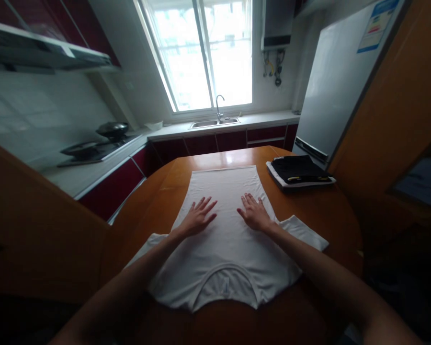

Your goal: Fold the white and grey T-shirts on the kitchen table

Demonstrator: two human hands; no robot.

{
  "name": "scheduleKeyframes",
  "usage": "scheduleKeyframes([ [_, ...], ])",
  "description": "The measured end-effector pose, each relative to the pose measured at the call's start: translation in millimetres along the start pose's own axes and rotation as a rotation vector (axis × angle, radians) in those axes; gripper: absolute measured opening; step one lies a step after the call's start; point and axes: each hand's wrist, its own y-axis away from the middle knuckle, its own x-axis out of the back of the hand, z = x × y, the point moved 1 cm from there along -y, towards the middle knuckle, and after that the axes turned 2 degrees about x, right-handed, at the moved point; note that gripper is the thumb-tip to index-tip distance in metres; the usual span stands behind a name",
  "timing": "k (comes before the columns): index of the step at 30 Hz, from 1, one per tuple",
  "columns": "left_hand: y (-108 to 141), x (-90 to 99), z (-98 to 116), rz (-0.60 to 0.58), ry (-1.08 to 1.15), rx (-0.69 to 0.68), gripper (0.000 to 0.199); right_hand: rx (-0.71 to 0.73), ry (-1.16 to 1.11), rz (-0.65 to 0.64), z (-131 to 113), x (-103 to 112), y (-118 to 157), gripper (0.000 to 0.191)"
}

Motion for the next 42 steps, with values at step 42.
scheduleKeyframes([
  [42, 223, 10.6, 40, 0.201, 0.3, -0.084, 0.037, 0.477, -0.233, -0.082, -87, 19, 214, 0.057],
])
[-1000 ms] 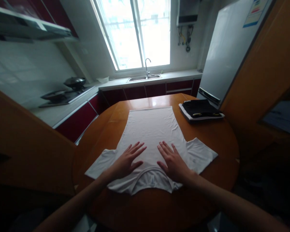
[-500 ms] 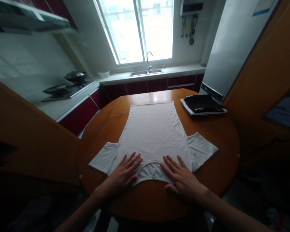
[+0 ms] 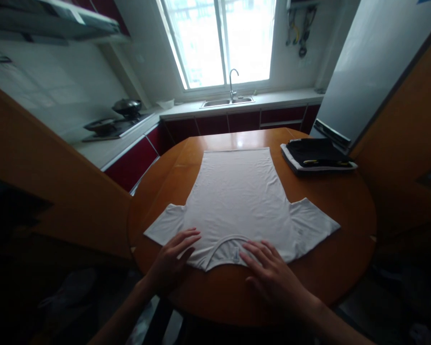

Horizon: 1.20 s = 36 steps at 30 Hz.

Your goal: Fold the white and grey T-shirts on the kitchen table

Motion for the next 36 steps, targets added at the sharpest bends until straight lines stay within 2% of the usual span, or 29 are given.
scheduleKeyframes([
  [4, 12, -4.3, -9, -0.001, -0.054, 0.017, 0.035, 0.174, -0.134, -0.124, -47, -12, -39, 0.064],
  [7, 15, -10.1, -13, -0.043, -0.113, 0.041, 0.039, 0.223, -0.217, -0.208, -63, -23, -59, 0.076],
  [11, 14, -12.4, -13, -0.06, -0.131, 0.072, 0.039, 0.215, -0.304, -0.304, -60, -28, -55, 0.083],
  [14, 13, -12.4, -14, -0.07, -0.135, 0.07, 0.039, 0.204, -0.332, -0.314, -60, -23, -47, 0.084],
  [17, 15, -12.0, -17, -0.049, -0.13, 0.049, 0.039, 0.199, -0.318, -0.268, -61, -15, -40, 0.082],
  [20, 12, -11.4, -17, 0.024, -0.106, 0.004, 0.039, 0.127, -0.238, -0.122, -43, -7, -22, 0.068],
  [23, -3, -15.5, 6, 0.054, -0.056, -0.097, 0.04, -0.118, -0.097, 0.127, -4, 0, 12, 0.053],
  [25, -19, -23.4, 37, -0.002, -0.014, -0.199, 0.041, -0.322, 0.012, 0.271, 23, 3, 34, 0.049],
  [27, -36, -35.6, 76, -0.113, 0.023, -0.3, 0.044, -0.465, 0.114, 0.329, 42, 5, 49, 0.049],
  [29, -50, -49.9, 110, -0.243, 0.048, -0.387, 0.052, -0.524, 0.188, 0.303, 51, 4, 56, 0.052],
  [31, -57, -62.6, 133, -0.345, 0.061, -0.441, 0.066, -0.547, 0.237, 0.247, 52, 2, 56, 0.057],
  [33, -57, -71.1, 141, -0.409, 0.069, -0.466, 0.079, -0.565, 0.268, 0.199, 52, -1, 54, 0.06],
  [36, -52, -75.1, 136, -0.463, 0.081, -0.475, 0.083, -0.584, 0.298, 0.155, 51, -4, 53, 0.06],
])
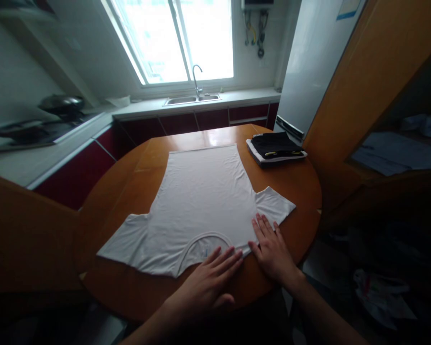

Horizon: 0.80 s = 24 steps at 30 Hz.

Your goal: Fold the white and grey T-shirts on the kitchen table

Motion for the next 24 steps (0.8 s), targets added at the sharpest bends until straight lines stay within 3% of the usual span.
scheduleKeyframes([
  [7, 8, 3.2, 4, 0.037, -0.018, -0.016, 0.077, -0.009, 0.016, 0.011, -1, 2, 1, 0.06],
  [11, 19, 16.8, -6, 0.22, -0.053, 0.052, 0.061, 0.025, -0.043, 0.063, -14, 9, -16, 0.059],
  [14, 49, 30.5, -36, 0.495, -0.092, 0.307, 0.047, 0.164, -0.12, 0.007, -40, 17, -42, 0.059],
  [18, 121, 44.0, -87, 0.843, -0.184, 0.746, 0.036, 0.449, -0.232, -0.134, -93, 28, -79, 0.063],
  [21, 178, 48.0, -116, 0.928, -0.279, 1.002, 0.038, 0.589, -0.299, -0.229, -135, 29, -101, 0.067],
  [24, 217, 47.9, -132, 0.903, -0.319, 1.204, 0.046, 0.735, -0.377, -0.331, -169, 20, -114, 0.073],
])
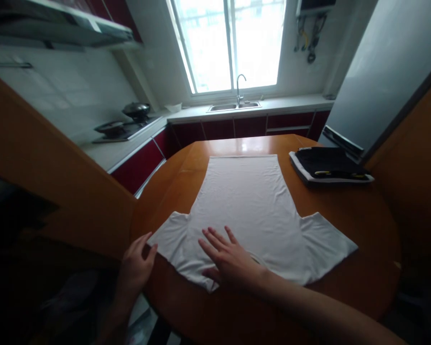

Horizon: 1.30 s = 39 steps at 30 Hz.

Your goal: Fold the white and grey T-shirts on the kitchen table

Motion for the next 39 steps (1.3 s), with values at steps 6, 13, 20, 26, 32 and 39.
scheduleKeyframes([
  [6, -10, -2.0, -15, -0.08, -0.203, 0.201, 0.052, 0.105, -0.17, -0.185, -7, -30, -21, 0.074],
  [13, -19, 0.1, -7, -0.164, -0.229, 0.251, 0.036, -0.159, -0.446, 0.122, 7, -13, -42, 0.049],
  [20, -23, -3.9, -8, -0.186, -0.189, 0.284, 0.021, -0.288, -0.656, 0.365, 28, -5, -72, 0.032],
  [26, -35, 11.6, 14, -0.175, 0.14, 0.342, 0.012, -0.351, -0.75, 0.296, 28, -9, -91, 0.028],
  [32, -37, 32.6, 91, -0.17, 0.478, 0.101, 0.027, -0.511, -1.062, 0.215, 26, -13, -105, 0.026],
  [39, -52, 3.7, 109, -0.379, 0.648, -0.07, 0.035, -0.58, -1.135, 0.286, 39, -22, -97, 0.039],
])
